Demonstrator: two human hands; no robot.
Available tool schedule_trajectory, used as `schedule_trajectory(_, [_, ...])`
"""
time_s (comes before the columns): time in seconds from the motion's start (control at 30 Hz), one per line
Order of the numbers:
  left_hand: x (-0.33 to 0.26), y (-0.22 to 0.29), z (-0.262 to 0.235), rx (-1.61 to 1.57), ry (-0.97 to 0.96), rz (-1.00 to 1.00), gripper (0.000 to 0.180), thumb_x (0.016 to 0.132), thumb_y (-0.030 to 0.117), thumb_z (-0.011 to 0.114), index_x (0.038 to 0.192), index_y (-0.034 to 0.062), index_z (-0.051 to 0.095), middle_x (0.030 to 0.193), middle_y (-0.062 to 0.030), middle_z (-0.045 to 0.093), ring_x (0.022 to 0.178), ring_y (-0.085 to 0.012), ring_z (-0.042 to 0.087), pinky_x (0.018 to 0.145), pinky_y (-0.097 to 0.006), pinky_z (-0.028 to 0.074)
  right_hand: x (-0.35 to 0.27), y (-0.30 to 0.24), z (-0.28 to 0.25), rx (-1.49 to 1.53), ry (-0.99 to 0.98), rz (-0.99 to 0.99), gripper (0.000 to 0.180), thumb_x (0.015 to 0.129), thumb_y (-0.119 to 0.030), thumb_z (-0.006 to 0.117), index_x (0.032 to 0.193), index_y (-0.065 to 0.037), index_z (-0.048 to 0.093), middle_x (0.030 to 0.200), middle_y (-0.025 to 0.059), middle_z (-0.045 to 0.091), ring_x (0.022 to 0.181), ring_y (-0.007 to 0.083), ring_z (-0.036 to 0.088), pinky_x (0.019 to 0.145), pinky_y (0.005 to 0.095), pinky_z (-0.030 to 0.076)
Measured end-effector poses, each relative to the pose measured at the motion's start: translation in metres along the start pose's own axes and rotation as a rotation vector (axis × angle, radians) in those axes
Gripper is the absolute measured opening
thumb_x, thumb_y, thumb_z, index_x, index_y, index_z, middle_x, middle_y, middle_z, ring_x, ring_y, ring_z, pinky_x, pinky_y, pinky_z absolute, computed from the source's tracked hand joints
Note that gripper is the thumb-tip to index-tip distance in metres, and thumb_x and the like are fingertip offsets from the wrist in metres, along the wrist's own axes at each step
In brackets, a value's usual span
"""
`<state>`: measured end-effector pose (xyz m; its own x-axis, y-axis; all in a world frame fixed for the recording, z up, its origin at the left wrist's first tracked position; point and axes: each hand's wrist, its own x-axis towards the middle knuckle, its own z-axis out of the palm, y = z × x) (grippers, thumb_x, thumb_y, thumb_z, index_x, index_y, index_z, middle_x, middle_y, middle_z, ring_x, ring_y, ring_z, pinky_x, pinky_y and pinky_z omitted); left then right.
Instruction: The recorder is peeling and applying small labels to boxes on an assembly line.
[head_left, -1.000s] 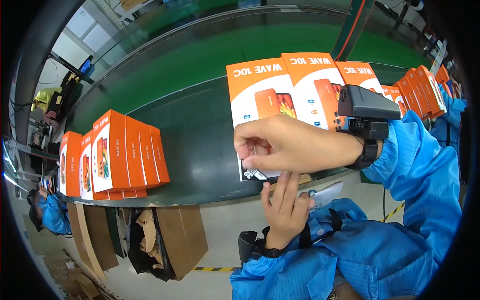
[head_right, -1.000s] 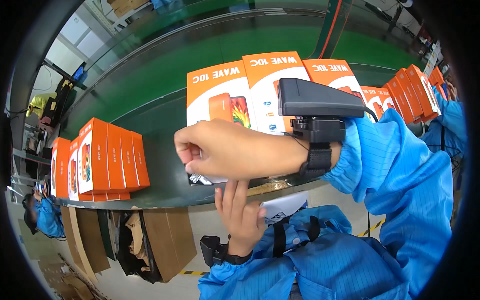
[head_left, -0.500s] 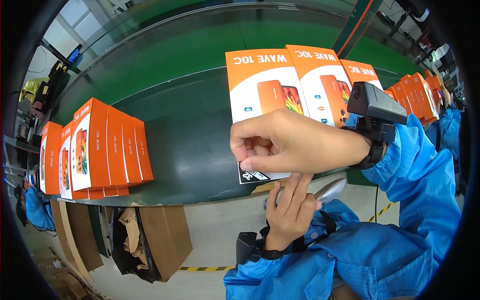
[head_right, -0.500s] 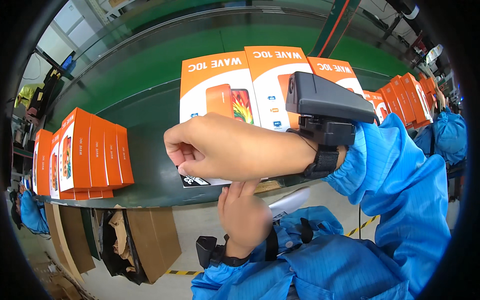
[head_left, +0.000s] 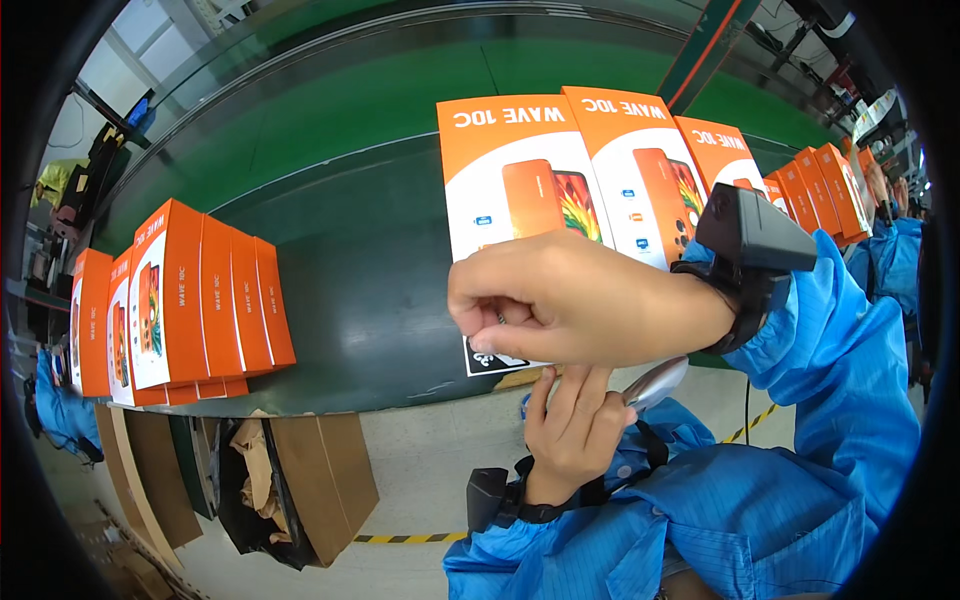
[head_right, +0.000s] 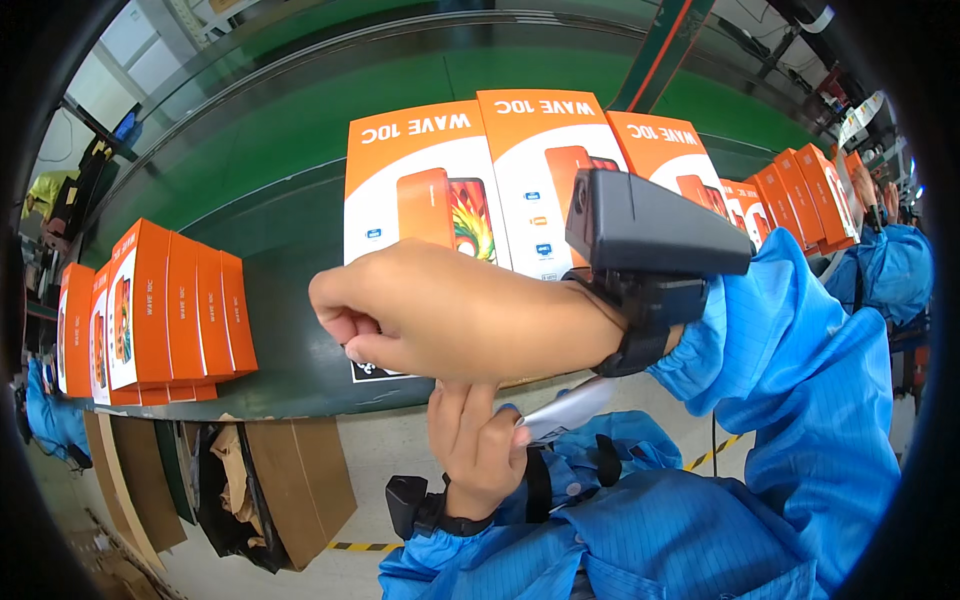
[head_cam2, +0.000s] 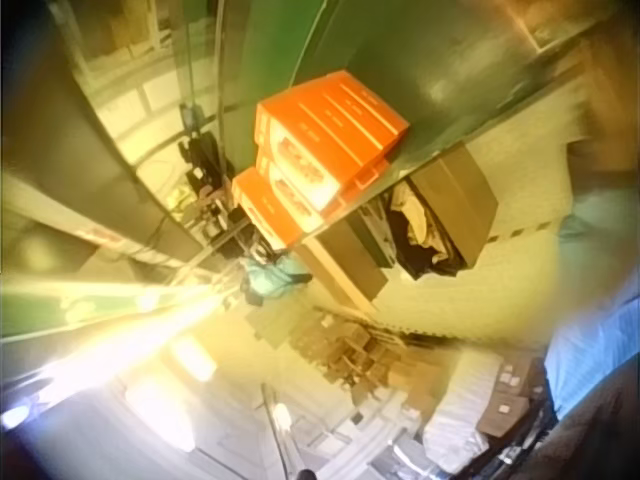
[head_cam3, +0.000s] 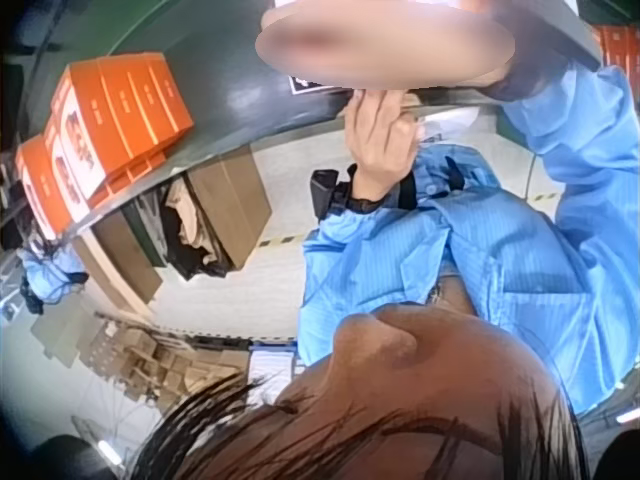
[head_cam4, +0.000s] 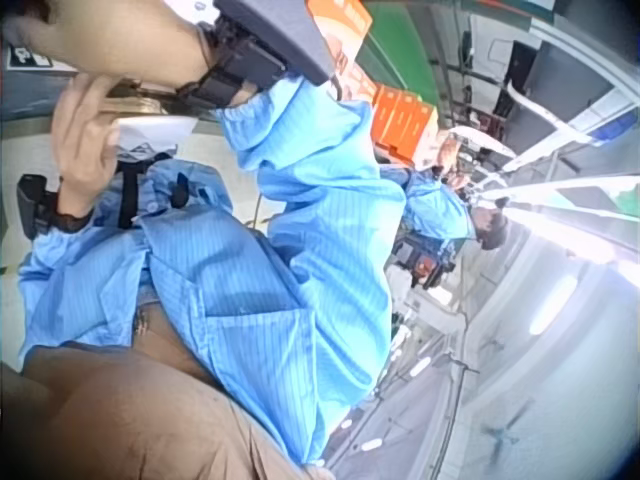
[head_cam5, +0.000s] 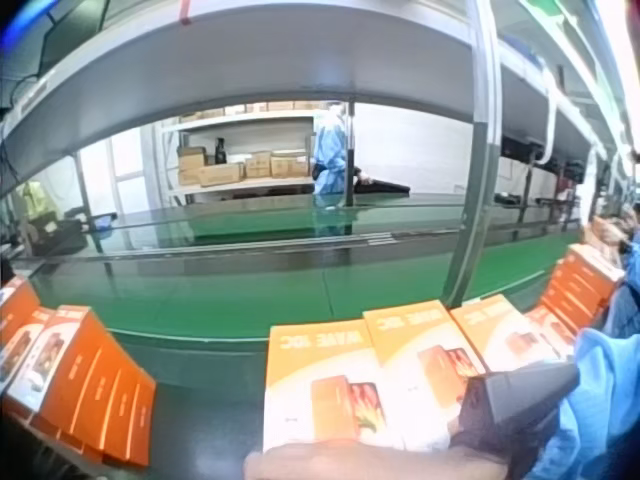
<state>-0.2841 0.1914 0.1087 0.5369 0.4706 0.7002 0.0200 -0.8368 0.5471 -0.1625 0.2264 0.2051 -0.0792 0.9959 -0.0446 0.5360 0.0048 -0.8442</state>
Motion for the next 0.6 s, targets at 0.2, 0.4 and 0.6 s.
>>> schedule_trajectory(0.2, [0.001, 0.002, 0.0, -0.049, -0.018, 0.012, 0.022, 0.075, 0.021, 0.055, 0.066, 0.0021, 0.049, 0.087, -0.0137, 0.057, 0.086, -0.0282, 0.054, 0.069, -0.037, 0.044, -0.014, -0.006, 0.01, -0.568, 0.155, -0.195, 0.03, 0.067, -0.026, 0.062, 0.081, -0.006, 0.045, 0.075, 0.006, 0.042, 0.066, 0.0209, 0.045, 0.052, 0.0299, 0.041])
schedule_trajectory(0.4, [0.007, 0.005, 0.001, -0.061, -0.021, 0.011, 0.019, 0.074, 0.016, 0.056, 0.068, 0.0001, 0.049, 0.089, -0.0157, 0.056, 0.086, -0.0305, 0.053, 0.067, -0.037, 0.046, -0.011, 0.013, 0.004, -0.681, 0.199, -0.304, 0.042, 0.064, -0.039, 0.06, 0.084, -0.006, 0.045, 0.08, 0.0065, 0.041, 0.078, 0.0222, 0.041, 0.057, 0.0307, 0.04])
schedule_trajectory(0.6, [0.009, 0.007, -0.001, -0.03, -0.02, 0.005, 0.023, 0.079, 0.015, 0.05, 0.062, 0.001, 0.044, 0.099, -0.0176, 0.055, 0.097, -0.0329, 0.05, 0.074, -0.035, 0.045, 0.0, 0.026, 0.005, -0.73, 0.464, -0.224, 0.055, 0.055, -0.046, 0.067, 0.088, -0.007, 0.047, 0.085, 0.0071, 0.044, 0.084, 0.0251, 0.041, 0.069, 0.0361, 0.034])
